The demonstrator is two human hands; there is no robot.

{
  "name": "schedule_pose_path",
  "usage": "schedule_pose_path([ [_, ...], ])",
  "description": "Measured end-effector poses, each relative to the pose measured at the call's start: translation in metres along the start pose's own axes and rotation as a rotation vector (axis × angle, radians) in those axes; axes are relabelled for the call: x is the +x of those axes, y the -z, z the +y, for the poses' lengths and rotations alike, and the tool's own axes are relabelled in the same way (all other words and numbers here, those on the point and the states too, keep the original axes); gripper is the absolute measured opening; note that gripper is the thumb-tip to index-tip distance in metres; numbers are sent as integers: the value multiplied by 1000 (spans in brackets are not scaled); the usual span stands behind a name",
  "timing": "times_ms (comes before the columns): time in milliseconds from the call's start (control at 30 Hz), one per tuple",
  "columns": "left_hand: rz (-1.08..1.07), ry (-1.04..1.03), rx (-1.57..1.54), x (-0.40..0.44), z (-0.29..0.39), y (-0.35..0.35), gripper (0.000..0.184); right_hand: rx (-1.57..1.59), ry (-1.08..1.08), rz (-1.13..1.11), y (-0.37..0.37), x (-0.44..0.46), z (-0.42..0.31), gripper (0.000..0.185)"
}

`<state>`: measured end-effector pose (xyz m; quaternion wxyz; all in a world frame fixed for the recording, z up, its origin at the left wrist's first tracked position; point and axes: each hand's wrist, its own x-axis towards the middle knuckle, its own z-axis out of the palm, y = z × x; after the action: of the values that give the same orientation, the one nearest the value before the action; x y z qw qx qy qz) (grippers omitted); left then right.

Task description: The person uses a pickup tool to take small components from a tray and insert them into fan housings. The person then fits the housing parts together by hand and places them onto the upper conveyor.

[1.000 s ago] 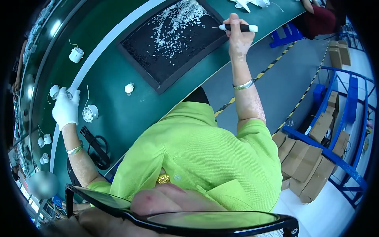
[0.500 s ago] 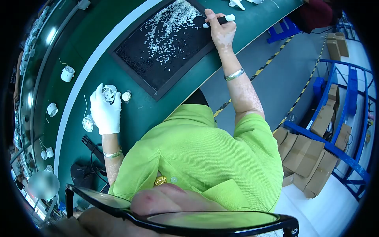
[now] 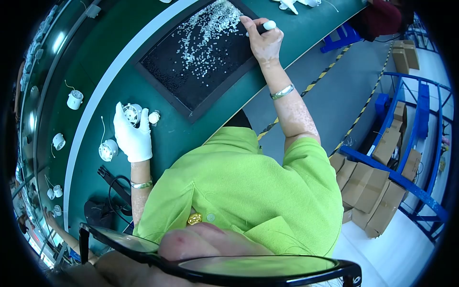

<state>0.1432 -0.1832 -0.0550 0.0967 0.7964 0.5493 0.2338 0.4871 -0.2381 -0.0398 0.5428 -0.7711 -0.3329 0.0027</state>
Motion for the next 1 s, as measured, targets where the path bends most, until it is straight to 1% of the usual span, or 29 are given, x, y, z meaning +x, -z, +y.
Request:
schedule_pose_path([
  [67,10,-1,-7,-1,-1,-1,63,-36,31,3,-2,0,0,33],
  [200,-9,37,-41,0,0,0,62,310,-94,-114,0,3,8,28],
  [400,26,80,-88,-2,-4,-5,62,289,-109,-145,-2,3,8,25],
  [533,-35,32,-127,3,-9,1,58,154,-71,-203,-2,4,13,25],
  [700,17,-21,-188,10,-6,28,55,209,-46,-145,-1,2,10,26],
  [767,-5,-40,-262,7,4,42,55,468,-144,-69,-3,3,7,34],
  [800,2,-16,-241,2,7,42,55,482,-152,-98,-2,3,4,34],
  [867,-145,-164,-307,-4,12,38,59,880,-195,-233,-1,1,-4,51],
  [933,-142,-189,-341,-11,12,16,58,1124,-269,-408,-4,-3,-13,67],
  [967,-136,-165,-327,-13,10,6,58,1133,-281,-434,-10,-10,-23,67],
  [1000,-110,-184,-337,-15,10,-3,56,1170,-287,-548,-15,-18,-36,70],
])
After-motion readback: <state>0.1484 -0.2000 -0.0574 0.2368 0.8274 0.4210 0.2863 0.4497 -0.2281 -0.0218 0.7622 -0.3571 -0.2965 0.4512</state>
